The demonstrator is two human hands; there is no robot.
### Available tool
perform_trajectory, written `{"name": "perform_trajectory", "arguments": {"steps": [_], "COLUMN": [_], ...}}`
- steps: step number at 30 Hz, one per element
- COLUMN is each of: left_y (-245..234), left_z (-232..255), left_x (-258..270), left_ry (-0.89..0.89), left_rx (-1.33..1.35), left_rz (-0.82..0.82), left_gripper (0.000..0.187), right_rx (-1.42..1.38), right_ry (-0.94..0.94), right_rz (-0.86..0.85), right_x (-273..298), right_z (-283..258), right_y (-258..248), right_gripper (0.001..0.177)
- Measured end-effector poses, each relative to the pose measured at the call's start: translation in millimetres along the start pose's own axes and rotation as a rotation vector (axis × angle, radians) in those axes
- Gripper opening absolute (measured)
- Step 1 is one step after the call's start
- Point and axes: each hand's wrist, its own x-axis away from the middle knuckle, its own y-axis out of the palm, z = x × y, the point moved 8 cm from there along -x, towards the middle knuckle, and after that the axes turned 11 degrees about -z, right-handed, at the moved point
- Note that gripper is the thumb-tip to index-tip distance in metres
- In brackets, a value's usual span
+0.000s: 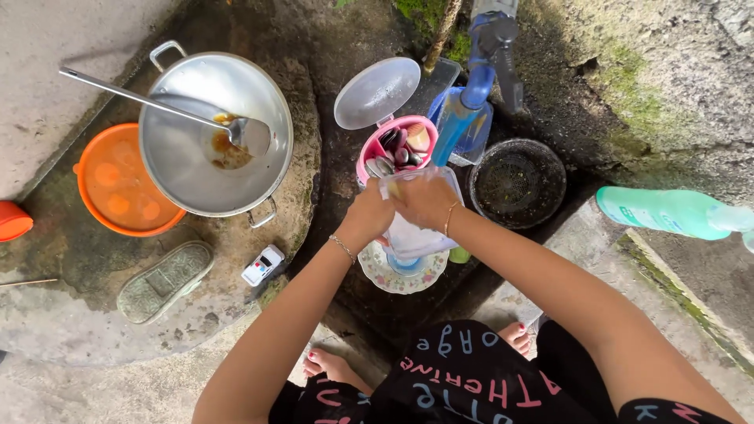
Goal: Washing various dishes and plastic containers under an outdoor water tap.
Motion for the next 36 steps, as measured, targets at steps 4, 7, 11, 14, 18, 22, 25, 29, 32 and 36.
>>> {"name": "perform_trajectory", "arguments": {"steps": [4, 7, 11, 14, 18, 22, 25, 29, 32, 36], "left_y": [5, 8, 12, 11, 9, 7, 9, -1, 10, 19], "left_z": [-31, -8, -14, -19, -9, -18, -16, -10, -37, -48], "left_x": [-47, -25, -37, -40, -24, -33, -23, -29, -52, -93], "left_ry": [0.168, 0.266, 0.254, 0.271, 0.293, 0.324, 0.265, 0.207, 0.078, 0.254], "left_rx": [-0.194, -0.14, -0.213, -0.221, -0.2, -0.217, -0.2, -0.135, 0.126, -0.012], "left_rz": [0.173, 0.228, 0.213, 0.257, 0.222, 0.265, 0.206, 0.184, 0.069, 0.096], "left_gripper": [0.059, 0.056, 0.054, 0.057, 0.058, 0.06, 0.057, 0.062, 0.066, 0.059], "right_rx": [-0.027, -0.098, -0.326, -0.292, -0.272, -0.236, -0.223, -0.24, -0.324, -0.135], "right_ry": [-0.106, -0.219, -0.163, -0.05, 0.129, -0.189, -0.161, 0.068, 0.179, -0.063], "right_rz": [0.171, 0.211, 0.109, 0.066, -0.002, -0.006, 0.035, -0.13, -0.442, -0.429], "right_x": [12, 11, -6, -20, -14, -9, -27, 2, 41, 64], "right_z": [-7, -14, -2, 17, 26, -2, 33, 31, 17, 2], "right_y": [-7, 6, 29, 41, 35, 62, 105, 25, 8, 42], "right_gripper": [0.037, 0.052, 0.055, 0.044, 0.038, 0.04, 0.04, 0.053, 0.065, 0.066]}}
